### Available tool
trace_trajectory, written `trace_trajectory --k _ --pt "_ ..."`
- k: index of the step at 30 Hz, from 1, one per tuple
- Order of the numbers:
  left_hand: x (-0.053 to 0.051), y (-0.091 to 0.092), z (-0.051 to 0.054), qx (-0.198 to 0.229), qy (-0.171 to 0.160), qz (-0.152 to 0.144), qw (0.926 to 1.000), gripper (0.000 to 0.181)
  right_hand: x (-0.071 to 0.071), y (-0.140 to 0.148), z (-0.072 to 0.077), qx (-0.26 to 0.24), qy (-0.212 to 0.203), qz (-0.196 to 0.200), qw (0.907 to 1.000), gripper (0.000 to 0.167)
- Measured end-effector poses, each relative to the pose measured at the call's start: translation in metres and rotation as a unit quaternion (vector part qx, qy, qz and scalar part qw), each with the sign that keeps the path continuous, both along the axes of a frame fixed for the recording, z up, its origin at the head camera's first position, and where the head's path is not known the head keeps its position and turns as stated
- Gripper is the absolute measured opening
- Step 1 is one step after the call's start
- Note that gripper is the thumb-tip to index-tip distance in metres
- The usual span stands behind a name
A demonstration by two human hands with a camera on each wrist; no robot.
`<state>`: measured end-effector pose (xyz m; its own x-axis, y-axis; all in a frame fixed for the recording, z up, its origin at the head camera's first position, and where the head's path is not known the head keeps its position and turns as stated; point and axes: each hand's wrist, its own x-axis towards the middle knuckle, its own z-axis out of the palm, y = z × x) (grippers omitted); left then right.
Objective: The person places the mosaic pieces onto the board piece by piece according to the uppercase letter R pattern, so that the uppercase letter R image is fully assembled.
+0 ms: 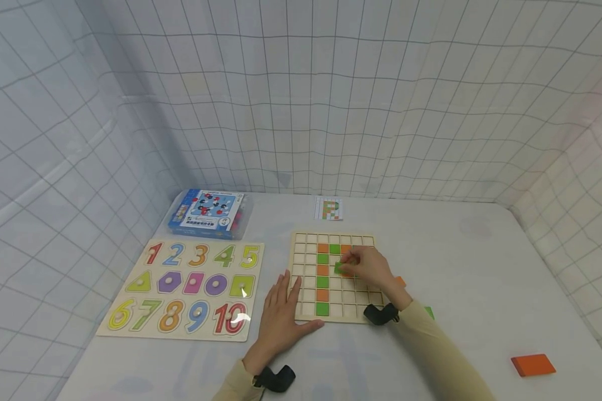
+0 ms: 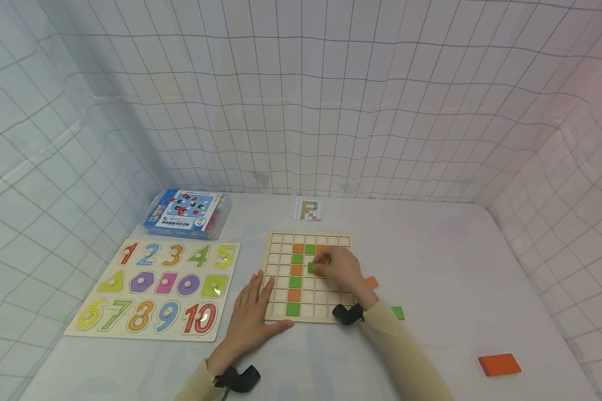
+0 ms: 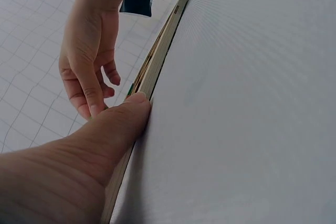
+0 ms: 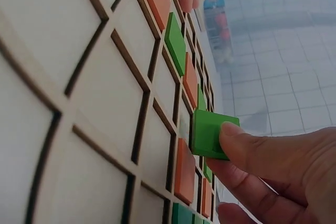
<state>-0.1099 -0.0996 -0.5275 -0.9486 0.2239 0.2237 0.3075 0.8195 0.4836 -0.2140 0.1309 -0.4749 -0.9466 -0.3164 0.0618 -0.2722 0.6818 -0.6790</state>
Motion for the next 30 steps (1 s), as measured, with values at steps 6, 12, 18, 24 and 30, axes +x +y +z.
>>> trace_trajectory --k 6,12,18,24,30 --pt "0.000 -0.001 -0.002 0.001 0.017 0.000 0.9999 0.104 0.001 -0.012 0.002 0.015 -0.008 0.004 0.9998 0.007" --pt "0.000 -0.001 -0.003 0.001 0.026 0.000 0.9996 0.103 0.001 -0.016 0.000 0.053 0.008 0.002 0.9986 0.007" --pt "-0.001 0.000 -0.002 0.001 0.022 0.001 0.9998 0.102 -0.002 -0.018 -0.005 0.099 0.046 0.005 0.9940 0.006" --pt "-0.001 -0.001 -0.003 -0.003 0.020 0.001 0.9998 0.103 0.002 -0.017 -0.006 0.144 0.097 0.024 0.9846 0.007" --pt "-0.001 0.000 -0.003 0.000 0.026 -0.002 0.9997 0.103 0.007 -0.015 -0.004 0.150 0.110 0.032 0.9819 0.010"
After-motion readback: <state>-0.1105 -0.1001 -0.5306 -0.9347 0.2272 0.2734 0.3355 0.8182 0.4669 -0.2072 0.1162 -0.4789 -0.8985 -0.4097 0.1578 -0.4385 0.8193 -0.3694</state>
